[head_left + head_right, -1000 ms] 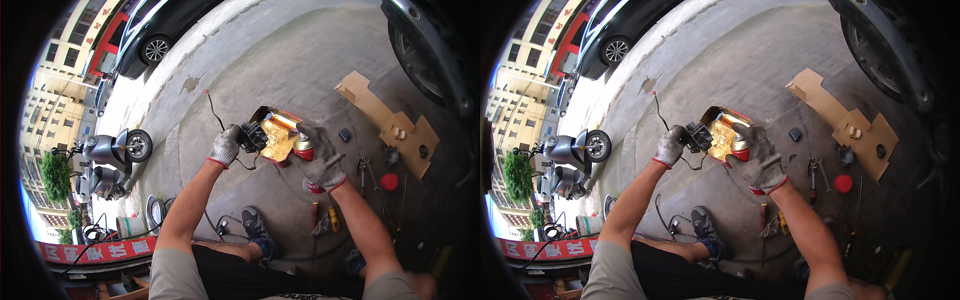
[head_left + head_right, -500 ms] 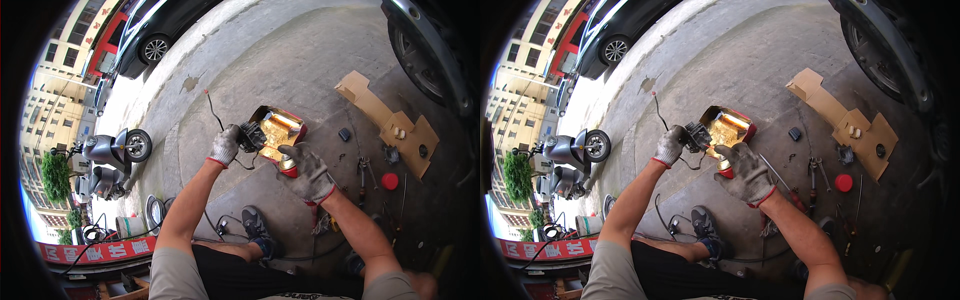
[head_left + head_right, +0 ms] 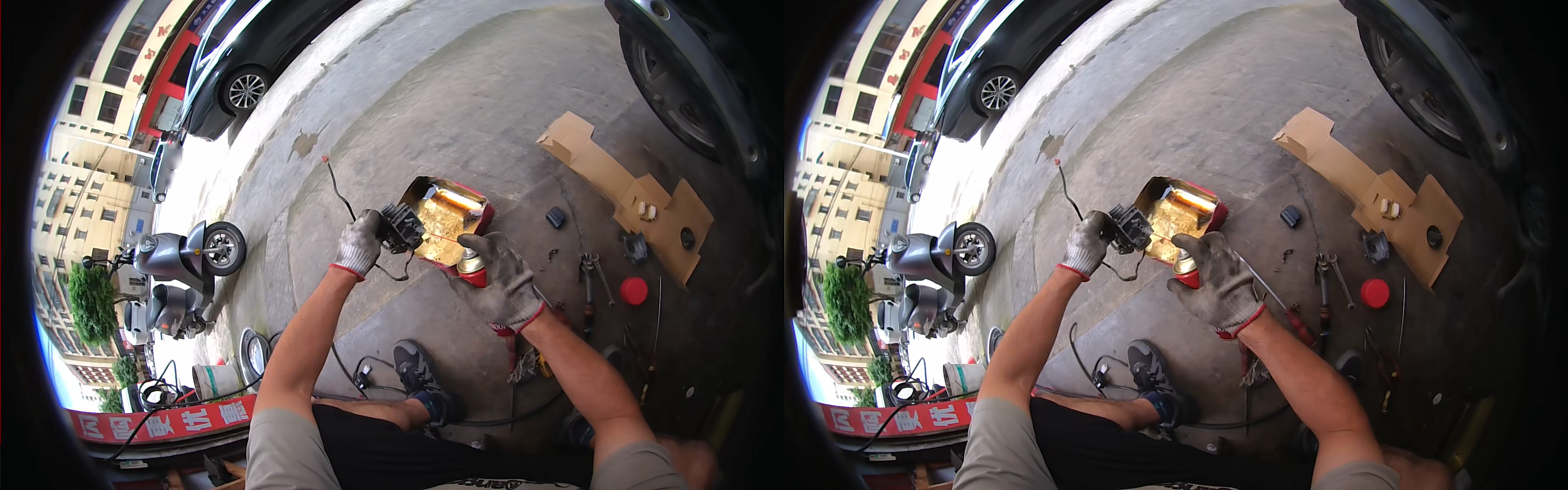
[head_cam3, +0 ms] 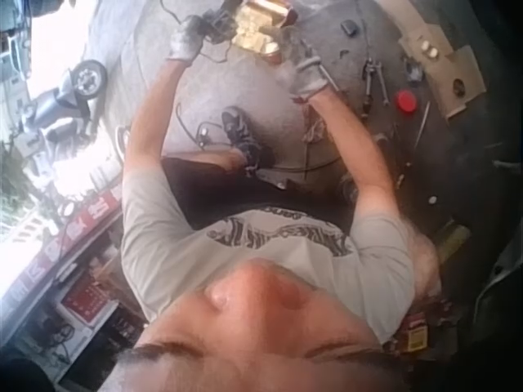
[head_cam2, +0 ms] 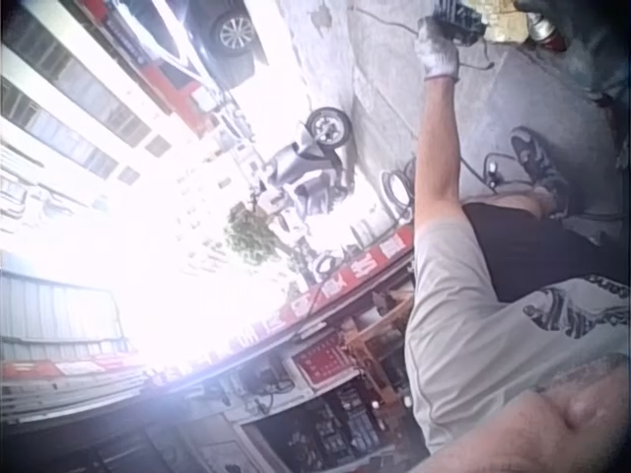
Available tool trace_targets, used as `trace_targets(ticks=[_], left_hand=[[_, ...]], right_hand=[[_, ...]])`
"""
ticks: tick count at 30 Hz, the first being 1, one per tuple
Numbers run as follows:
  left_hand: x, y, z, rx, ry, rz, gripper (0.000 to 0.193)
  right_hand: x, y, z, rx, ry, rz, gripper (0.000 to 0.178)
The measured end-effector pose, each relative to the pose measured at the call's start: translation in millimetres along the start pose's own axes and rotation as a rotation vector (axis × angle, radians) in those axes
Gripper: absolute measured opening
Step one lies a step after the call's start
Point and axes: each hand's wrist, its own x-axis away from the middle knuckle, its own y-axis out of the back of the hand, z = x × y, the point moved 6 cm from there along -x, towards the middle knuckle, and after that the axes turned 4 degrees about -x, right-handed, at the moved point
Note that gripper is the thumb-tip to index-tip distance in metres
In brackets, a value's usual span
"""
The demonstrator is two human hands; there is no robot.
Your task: Cleaning and inspecting a motorcycle carburetor component.
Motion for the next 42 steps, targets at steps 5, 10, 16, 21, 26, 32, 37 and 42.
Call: trace_targets(ticks=[5,10,16,21,26,32,37,42], left_hand=[[0,0,1,-0.001,-0.023,-0.001,0.012],[1,-1,-1,0.014,-0.035,0.006,0.011],[2,-1,-8,0.014,-0.062,0.006,0.012],[1,-3,-5,0.001,-0.058,0.021,0.012],[2,-3,-6,0.035,-0.061,0.018,0.014],[3,-1,-10,0.051,-0.064,0.024,0.016],[3,2,-11,0.043,-0.088,0.016,0.015],[1,-4,-13,0.024,-0.100,0.028,0.015]], right_hand=[[-3,0,2,-0.020,-0.018,0.039,0.066],[-8,8,7,-0.051,0.021,-0.048,0.066],[-10,6,7,-0.002,-0.035,0.010,0.065],[-11,8,7,-0.005,-0.013,-0.030,0.063],[-11,6,9,0.000,-0.055,0.021,0.064],[-13,5,2,-0.010,-0.036,-0.026,0.063],[-14,7,4,-0.032,-0.056,0.006,0.062],[-17,6,12,-0.049,-0.052,0.017,0.063]])
